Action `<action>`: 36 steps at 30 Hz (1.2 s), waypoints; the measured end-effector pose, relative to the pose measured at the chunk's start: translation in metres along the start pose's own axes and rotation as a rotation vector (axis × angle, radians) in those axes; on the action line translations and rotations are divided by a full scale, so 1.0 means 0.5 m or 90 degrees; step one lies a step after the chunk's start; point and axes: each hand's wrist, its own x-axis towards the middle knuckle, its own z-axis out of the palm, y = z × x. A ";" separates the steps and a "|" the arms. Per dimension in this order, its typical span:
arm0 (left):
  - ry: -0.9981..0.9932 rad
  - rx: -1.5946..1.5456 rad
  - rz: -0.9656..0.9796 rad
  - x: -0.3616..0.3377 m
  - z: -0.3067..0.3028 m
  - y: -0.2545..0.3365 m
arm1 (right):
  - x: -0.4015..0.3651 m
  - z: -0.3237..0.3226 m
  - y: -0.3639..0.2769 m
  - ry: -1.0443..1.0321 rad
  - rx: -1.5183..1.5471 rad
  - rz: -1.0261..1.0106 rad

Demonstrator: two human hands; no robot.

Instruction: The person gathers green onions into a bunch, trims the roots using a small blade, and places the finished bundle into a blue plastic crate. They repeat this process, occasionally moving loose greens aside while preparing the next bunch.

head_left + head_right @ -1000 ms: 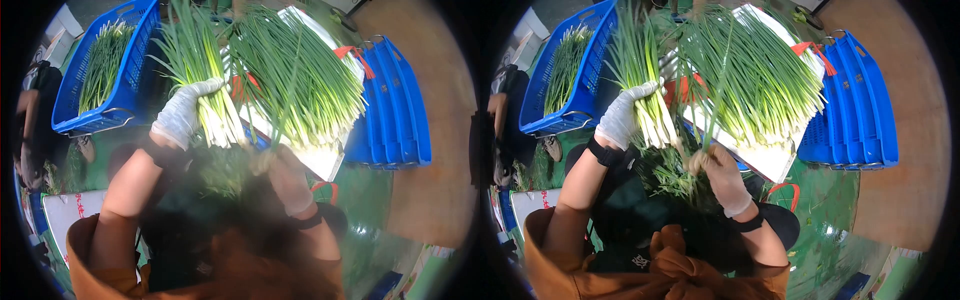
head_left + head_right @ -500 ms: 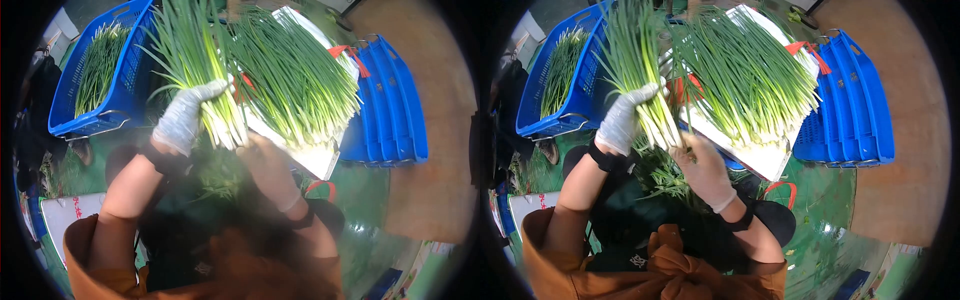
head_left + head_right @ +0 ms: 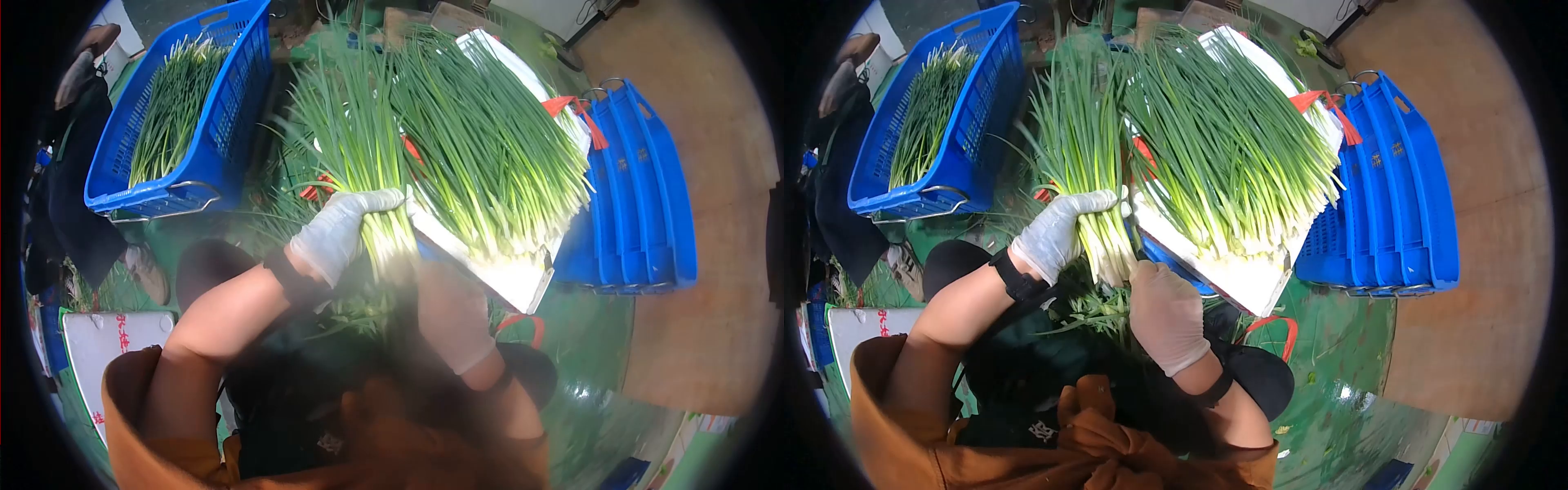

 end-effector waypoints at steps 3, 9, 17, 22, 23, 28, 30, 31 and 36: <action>-0.026 0.009 0.043 -0.001 0.007 -0.006 | 0.000 0.001 0.001 0.008 0.069 0.048; -0.029 0.087 0.050 -0.014 0.014 -0.007 | 0.001 0.000 0.021 -0.013 0.268 0.080; -0.057 0.177 0.058 -0.029 0.022 -0.022 | -0.014 -0.006 0.044 -0.295 0.440 -0.051; -0.061 0.176 0.068 -0.026 0.018 -0.008 | -0.027 -0.019 0.031 -0.337 0.653 0.053; -0.061 0.175 0.075 -0.024 0.020 -0.002 | -0.031 -0.015 0.031 -0.296 0.696 0.071; -0.016 0.157 0.038 -0.027 0.025 -0.002 | -0.060 0.023 0.044 -0.276 0.743 0.231; -0.040 0.171 0.044 -0.023 0.013 -0.010 | -0.060 0.019 0.025 -0.263 0.732 0.249; -0.064 0.189 0.041 -0.024 0.011 -0.013 | -0.061 0.019 0.020 -0.249 0.714 0.209; -0.099 0.249 0.043 -0.038 0.014 -0.029 | -0.054 0.008 0.014 -0.291 0.315 0.007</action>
